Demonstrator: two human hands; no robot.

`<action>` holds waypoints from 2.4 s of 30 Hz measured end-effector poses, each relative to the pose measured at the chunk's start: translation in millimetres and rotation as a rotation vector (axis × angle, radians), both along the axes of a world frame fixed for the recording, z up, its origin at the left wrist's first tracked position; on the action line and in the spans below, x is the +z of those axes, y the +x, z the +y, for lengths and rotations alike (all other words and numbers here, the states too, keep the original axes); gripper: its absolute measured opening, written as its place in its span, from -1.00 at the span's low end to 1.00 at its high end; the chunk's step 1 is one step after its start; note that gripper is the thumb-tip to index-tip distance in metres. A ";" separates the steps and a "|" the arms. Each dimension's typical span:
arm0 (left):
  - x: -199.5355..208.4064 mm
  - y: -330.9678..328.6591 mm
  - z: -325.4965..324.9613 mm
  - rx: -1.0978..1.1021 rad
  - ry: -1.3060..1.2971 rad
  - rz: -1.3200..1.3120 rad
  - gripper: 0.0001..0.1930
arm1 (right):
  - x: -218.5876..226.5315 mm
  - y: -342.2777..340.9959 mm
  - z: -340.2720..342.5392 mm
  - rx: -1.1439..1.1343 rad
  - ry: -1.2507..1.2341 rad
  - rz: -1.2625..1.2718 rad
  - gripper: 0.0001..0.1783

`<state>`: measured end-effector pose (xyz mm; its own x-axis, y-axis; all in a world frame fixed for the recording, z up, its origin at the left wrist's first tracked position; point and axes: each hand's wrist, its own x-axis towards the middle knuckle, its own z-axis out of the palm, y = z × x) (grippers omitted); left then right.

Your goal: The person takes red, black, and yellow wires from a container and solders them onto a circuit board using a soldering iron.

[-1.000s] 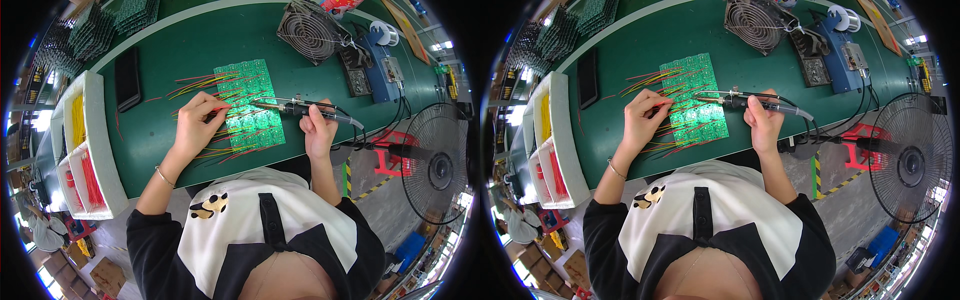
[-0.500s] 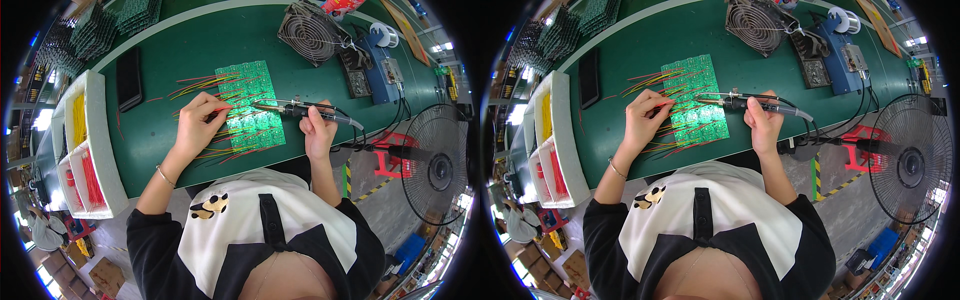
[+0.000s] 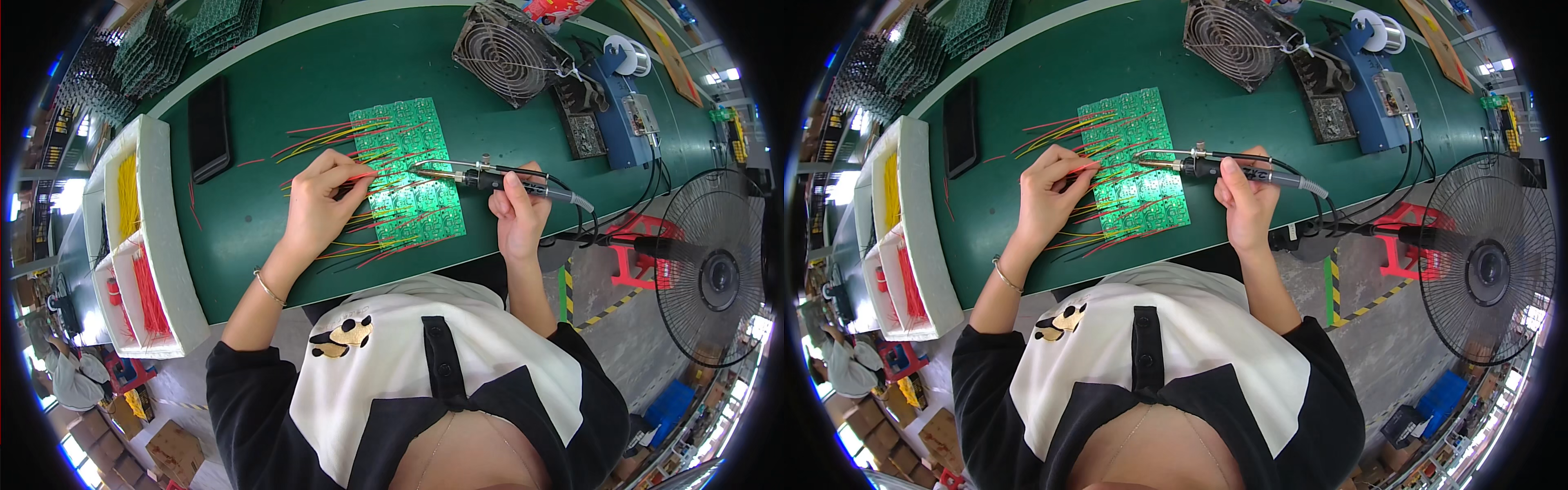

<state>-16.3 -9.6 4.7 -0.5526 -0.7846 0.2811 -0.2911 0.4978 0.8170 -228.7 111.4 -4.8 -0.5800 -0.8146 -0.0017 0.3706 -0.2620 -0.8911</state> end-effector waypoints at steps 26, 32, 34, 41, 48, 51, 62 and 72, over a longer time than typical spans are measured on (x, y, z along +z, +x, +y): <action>0.4 -0.4 0.5 -0.001 -0.024 -0.005 -0.83 | -2.1 0.9 -0.2 0.019 -0.050 0.075 -0.78; 6.7 -0.1 1.6 0.004 0.016 -0.053 -0.86 | -1.6 3.5 1.4 -0.004 -0.070 0.060 -0.80; 6.3 -0.4 2.0 0.007 0.014 -0.055 -0.86 | -2.8 -2.3 1.6 -0.023 -0.077 -0.031 -0.84; 0.4 0.0 -0.1 -0.006 -0.048 -0.022 -0.85 | -1.0 -9.2 1.5 -0.015 -0.127 -0.167 -0.86; 10.2 6.8 -6.3 -0.116 0.008 -0.030 -0.88 | -3.9 -8.6 3.3 0.015 -0.071 -0.007 -0.67; 24.9 17.0 -13.8 -0.002 -0.171 -0.105 -0.82 | -4.6 -8.5 7.2 0.036 -0.103 -0.020 -0.66; 32.7 21.3 35.9 0.030 0.004 -0.120 -0.82 | -3.6 -4.7 23.3 -0.115 -0.127 -0.101 -0.76; 12.7 1.7 43.4 0.104 -0.137 -0.088 -0.92 | -7.5 -1.6 25.2 -0.093 -0.049 0.000 -0.84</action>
<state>-14.6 33.8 17.4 -0.4979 -0.7963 0.3434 -0.4144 0.5663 0.7124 -230.3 136.6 -12.4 -0.6535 -0.7560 0.0369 0.3423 -0.3387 -0.8764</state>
